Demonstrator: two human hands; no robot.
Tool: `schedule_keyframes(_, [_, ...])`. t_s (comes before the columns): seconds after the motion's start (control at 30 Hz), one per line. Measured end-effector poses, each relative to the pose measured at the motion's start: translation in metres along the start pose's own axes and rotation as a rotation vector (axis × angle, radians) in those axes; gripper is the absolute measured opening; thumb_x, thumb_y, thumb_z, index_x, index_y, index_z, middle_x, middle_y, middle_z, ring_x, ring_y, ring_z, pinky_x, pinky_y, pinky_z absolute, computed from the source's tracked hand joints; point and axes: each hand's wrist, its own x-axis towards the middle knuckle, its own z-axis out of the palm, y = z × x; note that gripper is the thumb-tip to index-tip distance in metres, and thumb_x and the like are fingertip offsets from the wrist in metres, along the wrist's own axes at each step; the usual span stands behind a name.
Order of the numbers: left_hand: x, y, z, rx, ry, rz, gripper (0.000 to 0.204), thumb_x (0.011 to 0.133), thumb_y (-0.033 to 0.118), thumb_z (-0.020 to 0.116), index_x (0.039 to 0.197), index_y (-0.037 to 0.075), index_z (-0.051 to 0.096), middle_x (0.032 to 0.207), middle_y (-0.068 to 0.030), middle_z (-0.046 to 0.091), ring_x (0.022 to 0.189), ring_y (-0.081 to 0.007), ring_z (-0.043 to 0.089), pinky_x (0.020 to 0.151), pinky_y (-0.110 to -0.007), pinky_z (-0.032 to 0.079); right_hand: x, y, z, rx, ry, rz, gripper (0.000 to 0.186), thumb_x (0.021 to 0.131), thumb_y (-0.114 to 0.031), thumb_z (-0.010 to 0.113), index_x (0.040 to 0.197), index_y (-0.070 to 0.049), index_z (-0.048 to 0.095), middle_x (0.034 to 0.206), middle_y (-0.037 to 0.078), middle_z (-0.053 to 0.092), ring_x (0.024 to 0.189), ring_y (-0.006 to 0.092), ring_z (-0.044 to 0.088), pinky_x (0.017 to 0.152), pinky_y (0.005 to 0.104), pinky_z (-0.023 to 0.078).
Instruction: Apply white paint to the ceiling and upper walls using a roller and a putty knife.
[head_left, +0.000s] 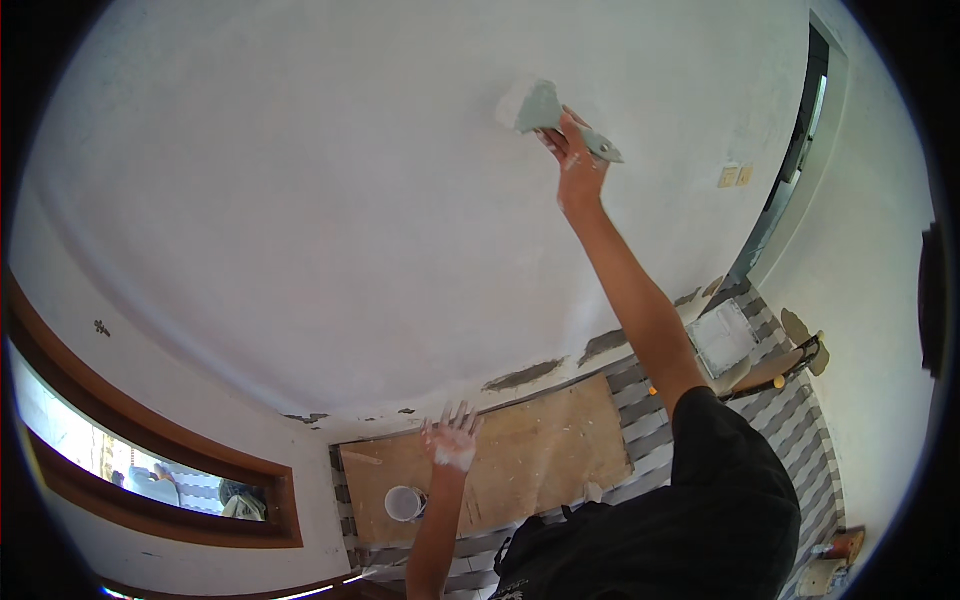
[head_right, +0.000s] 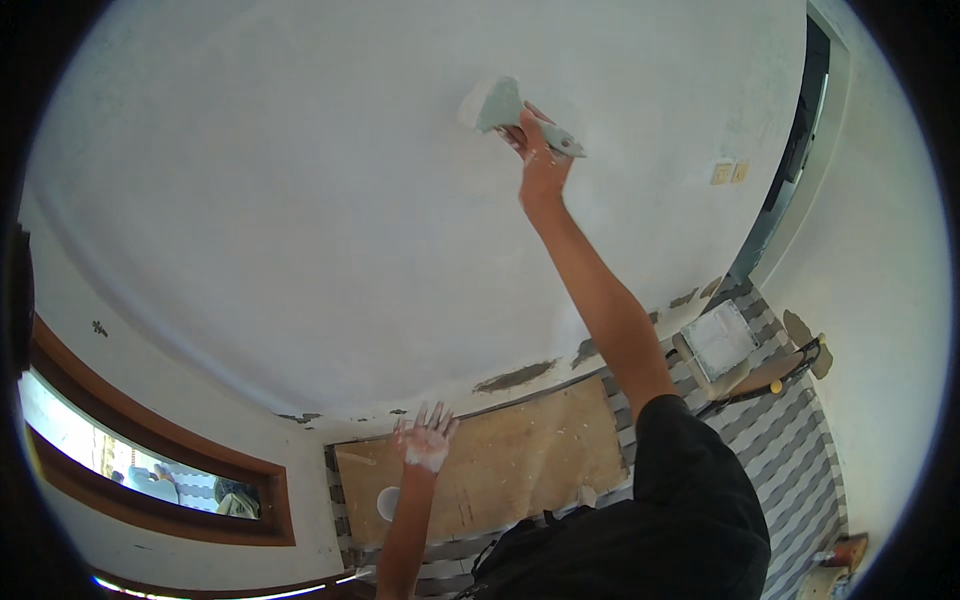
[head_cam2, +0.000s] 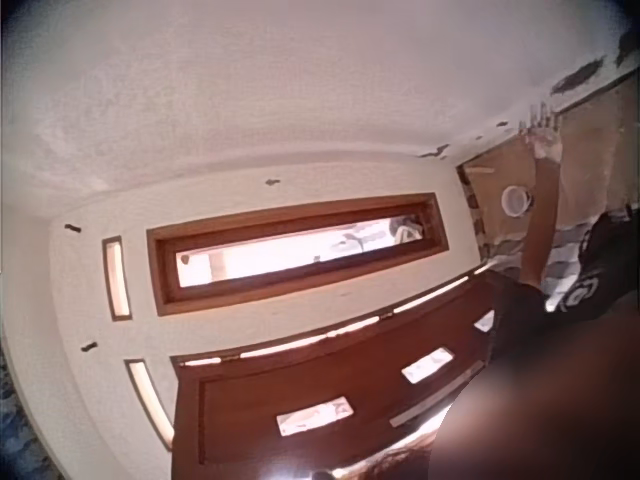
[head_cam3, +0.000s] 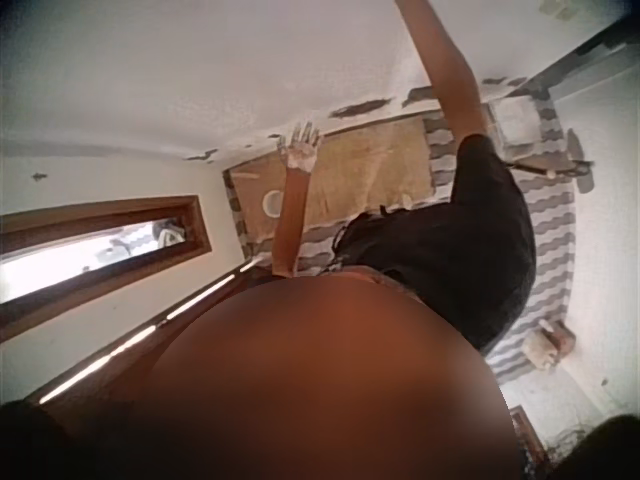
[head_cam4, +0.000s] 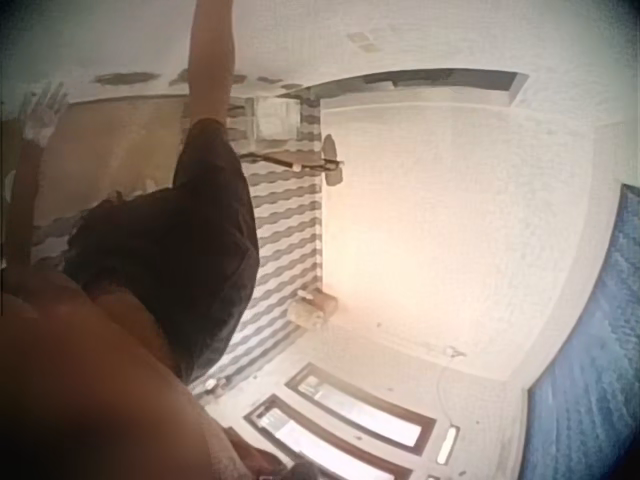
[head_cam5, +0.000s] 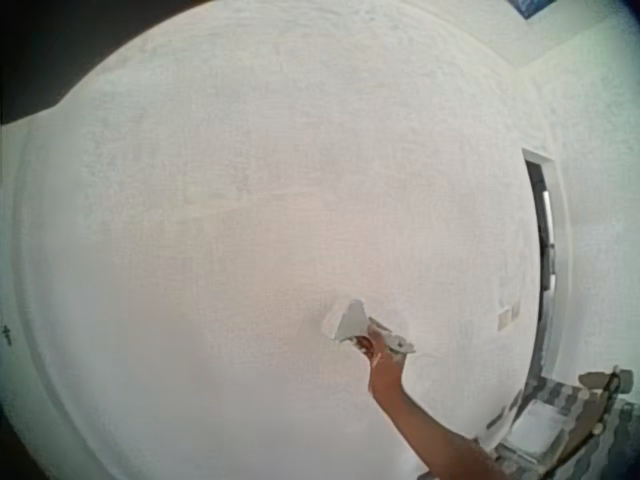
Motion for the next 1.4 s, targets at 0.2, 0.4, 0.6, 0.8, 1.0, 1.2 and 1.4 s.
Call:
schedule_keyframes(0.2, [-0.04, 0.028, -0.055, 0.049, 0.209, 0.055, 0.076, 0.077, 0.056, 0.055, 0.136, 0.013, 0.035, 0.144, -0.0154, 0.029, 0.13, -0.0379, 0.03, 0.105, -0.052, 0.025, -0.007, 0.052, 0.001, 0.012, 0.155, -0.041, 0.028, 0.087, -0.011, 0.061, 0.108, 0.007, 0.058, 0.097, 0.014, 0.063, 0.081, 0.0206, 0.064, 0.074, 0.0318, 0.054])
schedule_keyframes(0.4, [-0.071, 0.051, -0.089, 0.024, 0.271, 0.115, 0.069, 0.075, 0.054, 0.059, 0.128, 0.013, 0.044, 0.135, -0.0133, 0.04, 0.124, -0.0371, 0.038, 0.101, -0.052, 0.03, 0.04, 0.004, 0.01, -0.209, -0.103, -0.41, 0.027, 0.086, -0.011, 0.064, 0.106, 0.007, 0.06, 0.098, 0.011, 0.064, 0.082, 0.0159, 0.061, 0.074, 0.0293, 0.053])
schedule_keyframes(0.6, [-0.07, 0.056, -0.102, 0.041, 0.292, 0.101, 0.066, 0.077, 0.054, 0.058, 0.127, 0.013, 0.046, 0.134, -0.0136, 0.041, 0.123, -0.0373, 0.039, 0.101, -0.054, 0.031, 0.089, -0.031, 0.047, -1.1, -0.51, -1.159, 0.028, 0.081, -0.007, 0.064, 0.108, -0.011, 0.065, 0.106, 0.003, 0.066, 0.098, 0.0188, 0.062, 0.081, 0.0292, 0.052])
schedule_keyframes(0.8, [-0.06, 0.048, -0.09, 0.036, 0.272, 0.06, 0.069, 0.076, 0.054, 0.057, 0.13, 0.013, 0.042, 0.136, -0.0131, 0.039, 0.124, -0.0366, 0.038, 0.1, -0.052, 0.031, 0.01, 0.023, -0.059, -1.536, -0.804, -0.95, 0.04, 0.078, -0.006, 0.058, 0.117, -0.016, 0.059, 0.122, 0.001, 0.057, 0.115, 0.021, 0.053, 0.086, 0.0333, 0.052])
schedule_keyframes(1.0, [-0.064, 0.056, -0.092, 0.079, 0.313, 0.066, 0.073, 0.076, 0.055, 0.056, 0.134, 0.014, 0.038, 0.138, -0.0133, 0.038, 0.126, -0.0369, 0.036, 0.102, -0.053, 0.03, 0.001, -0.004, -0.056, -1.527, -1.162, -0.617, 0.035, 0.078, -0.013, 0.064, 0.113, -0.017, 0.063, 0.108, 0.004, 0.065, 0.101, 0.0212, 0.06, 0.08, 0.0345, 0.052])
schedule_keyframes(1.2, [-0.065, 0.062, -0.1, 0.086, 0.29, 0.085, 0.073, 0.077, 0.055, 0.056, 0.134, 0.013, 0.039, 0.139, -0.0133, 0.036, 0.127, -0.0364, 0.036, 0.101, -0.054, 0.03, 0.079, -0.041, 0.032, -1.564, -1.19, -0.381, 0.019, 0.081, -0.023, 0.067, 0.099, -0.017, 0.07, 0.085, 0.01, 0.067, 0.084, 0.0283, 0.057, 0.084, 0.0375, 0.045])
schedule_keyframes(1.4, [-0.067, 0.063, -0.096, 0.072, 0.265, 0.122, 0.064, 0.078, 0.054, 0.056, 0.126, 0.013, 0.046, 0.133, -0.0119, 0.044, 0.12, -0.0357, 0.042, 0.099, -0.051, 0.033, 0.149, -0.092, 0.109, -1.389, -1.187, -0.763, 0.022, 0.08, -0.016, 0.065, 0.102, -0.015, 0.066, 0.088, 0.009, 0.067, 0.076, 0.0246, 0.064, 0.067, 0.034, 0.051])
